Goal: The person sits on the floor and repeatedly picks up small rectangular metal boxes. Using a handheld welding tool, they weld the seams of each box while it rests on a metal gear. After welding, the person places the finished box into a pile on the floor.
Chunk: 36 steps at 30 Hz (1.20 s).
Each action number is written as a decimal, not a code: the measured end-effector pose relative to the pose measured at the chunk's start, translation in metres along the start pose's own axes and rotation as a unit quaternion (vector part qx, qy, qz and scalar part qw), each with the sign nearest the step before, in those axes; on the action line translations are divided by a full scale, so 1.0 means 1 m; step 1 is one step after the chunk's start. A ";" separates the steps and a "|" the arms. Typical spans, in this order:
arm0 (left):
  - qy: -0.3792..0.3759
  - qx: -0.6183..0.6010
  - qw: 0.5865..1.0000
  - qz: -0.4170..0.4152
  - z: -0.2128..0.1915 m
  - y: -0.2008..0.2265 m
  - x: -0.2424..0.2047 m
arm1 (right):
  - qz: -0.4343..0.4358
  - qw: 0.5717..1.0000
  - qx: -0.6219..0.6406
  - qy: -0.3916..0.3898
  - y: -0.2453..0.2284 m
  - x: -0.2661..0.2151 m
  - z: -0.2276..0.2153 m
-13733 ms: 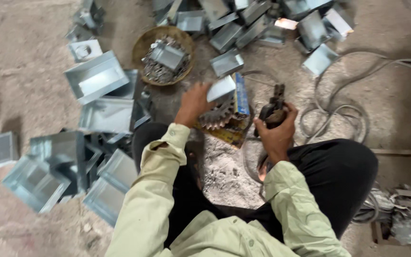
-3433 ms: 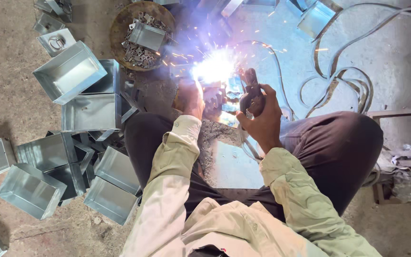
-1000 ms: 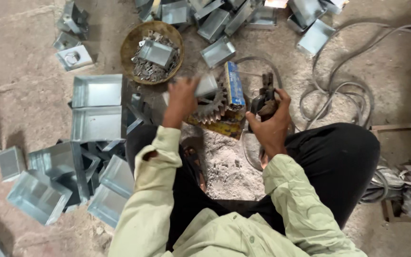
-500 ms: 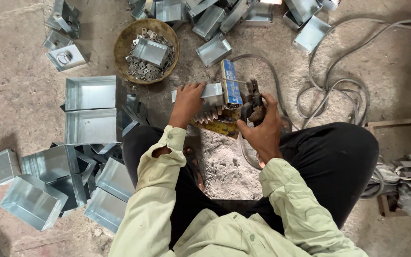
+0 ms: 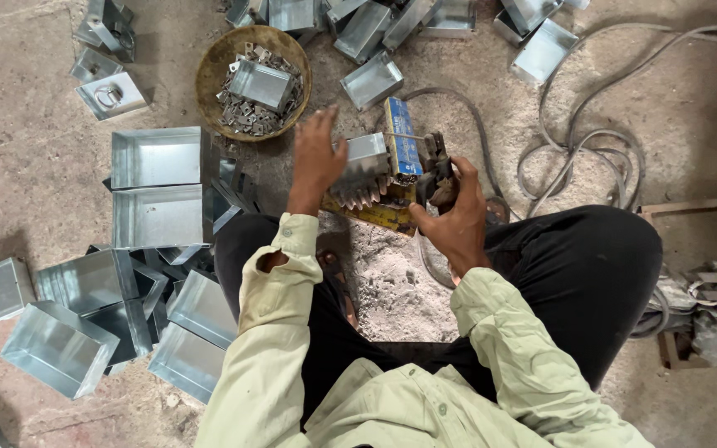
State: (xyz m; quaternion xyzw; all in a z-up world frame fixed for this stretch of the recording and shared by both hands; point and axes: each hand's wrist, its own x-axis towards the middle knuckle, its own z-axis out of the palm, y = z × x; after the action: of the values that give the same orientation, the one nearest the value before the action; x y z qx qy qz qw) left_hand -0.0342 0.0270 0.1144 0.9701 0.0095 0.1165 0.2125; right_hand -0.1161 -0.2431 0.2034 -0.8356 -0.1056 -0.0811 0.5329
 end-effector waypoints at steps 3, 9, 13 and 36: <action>0.049 -0.068 0.993 -0.079 -0.005 -0.006 -0.002 | -0.006 1.000 0.016 -0.002 0.003 0.000 0.002; 0.141 -0.075 0.987 -0.033 -0.015 -0.002 0.000 | -0.059 0.998 -0.015 0.033 0.008 0.001 0.005; 0.230 -0.110 0.967 -0.020 -0.026 0.002 0.001 | 0.008 0.999 -0.014 0.032 0.009 0.003 0.004; 0.229 -0.060 0.971 -0.039 -0.033 0.005 -0.001 | 0.026 0.991 0.130 -0.020 0.008 -0.002 0.005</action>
State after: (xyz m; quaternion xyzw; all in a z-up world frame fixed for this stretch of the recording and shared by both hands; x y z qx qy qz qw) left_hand -0.0432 0.0359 0.1458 0.9021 0.0890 0.3270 0.2671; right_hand -0.1156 -0.2421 0.1942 -0.7632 -0.1041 -0.0360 0.6367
